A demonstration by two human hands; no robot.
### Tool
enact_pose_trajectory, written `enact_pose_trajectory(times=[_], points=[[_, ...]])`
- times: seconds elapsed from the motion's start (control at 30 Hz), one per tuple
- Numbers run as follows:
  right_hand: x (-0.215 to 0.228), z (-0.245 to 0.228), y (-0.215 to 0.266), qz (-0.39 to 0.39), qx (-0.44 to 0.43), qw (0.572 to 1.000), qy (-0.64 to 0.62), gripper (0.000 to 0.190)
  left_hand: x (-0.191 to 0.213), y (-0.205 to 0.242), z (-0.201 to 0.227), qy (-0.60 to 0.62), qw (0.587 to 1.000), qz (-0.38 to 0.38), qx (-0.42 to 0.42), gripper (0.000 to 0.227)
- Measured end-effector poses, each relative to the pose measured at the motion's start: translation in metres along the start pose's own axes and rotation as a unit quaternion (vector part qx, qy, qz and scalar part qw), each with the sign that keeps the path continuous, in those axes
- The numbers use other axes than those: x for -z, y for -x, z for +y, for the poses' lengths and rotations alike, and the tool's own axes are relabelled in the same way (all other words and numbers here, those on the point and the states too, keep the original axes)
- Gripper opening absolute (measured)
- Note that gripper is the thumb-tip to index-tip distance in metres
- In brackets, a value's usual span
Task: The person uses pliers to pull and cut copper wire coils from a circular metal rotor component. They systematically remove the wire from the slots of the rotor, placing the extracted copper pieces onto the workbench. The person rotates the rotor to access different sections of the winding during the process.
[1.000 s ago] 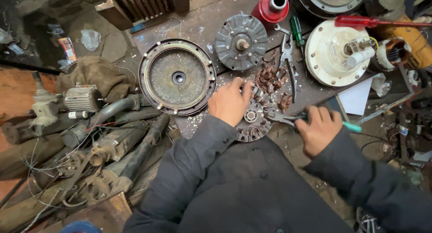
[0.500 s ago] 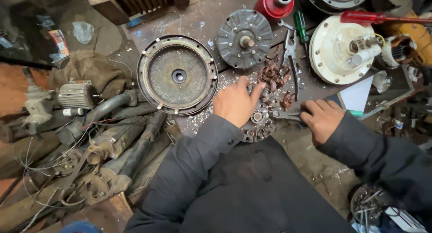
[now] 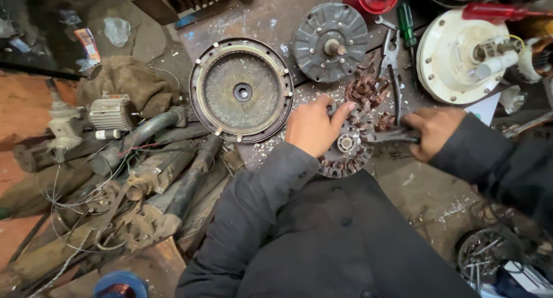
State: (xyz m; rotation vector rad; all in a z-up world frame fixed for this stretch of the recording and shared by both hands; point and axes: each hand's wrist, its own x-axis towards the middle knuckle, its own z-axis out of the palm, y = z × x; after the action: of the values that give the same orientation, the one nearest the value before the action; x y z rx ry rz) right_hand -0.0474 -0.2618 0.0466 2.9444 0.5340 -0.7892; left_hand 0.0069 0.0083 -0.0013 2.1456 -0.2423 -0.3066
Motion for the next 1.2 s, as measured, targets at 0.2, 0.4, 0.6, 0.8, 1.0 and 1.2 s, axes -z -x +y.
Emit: enact_pose_trajectory(times=[0.2,0.4,0.6,0.8,1.0,1.2], points=[[-0.02,0.013,-0.005,0.038,0.023,0.998,-0.047,0.038,0.0,0.006,0.001,-0.004,1.0,0.012,0.019,0.058],[-0.012,0.006,0.028,0.089,-0.036,0.991,-0.094,0.06,-0.002,0.003,0.004,-0.039,0.998,0.012,0.039,0.059],[0.003,-0.013,0.037,0.07,-0.019,0.995,0.073,0.037,-0.006,0.005,-0.005,-0.07,0.997,0.03,0.018,0.055],[0.025,-0.025,0.021,-0.027,-0.014,0.999,0.034,0.045,-0.008,0.008,-0.001,-0.096,0.995,0.041,0.011,0.052],[-0.004,-0.01,0.018,-0.099,0.013,0.995,-0.026,0.053,-0.006,0.009,0.01,-0.044,0.998,-0.02,-0.031,0.054],[-0.045,-0.005,0.025,-0.04,-0.002,0.997,-0.07,0.046,0.002,0.007,0.006,-0.022,0.999,-0.023,-0.035,0.048]])
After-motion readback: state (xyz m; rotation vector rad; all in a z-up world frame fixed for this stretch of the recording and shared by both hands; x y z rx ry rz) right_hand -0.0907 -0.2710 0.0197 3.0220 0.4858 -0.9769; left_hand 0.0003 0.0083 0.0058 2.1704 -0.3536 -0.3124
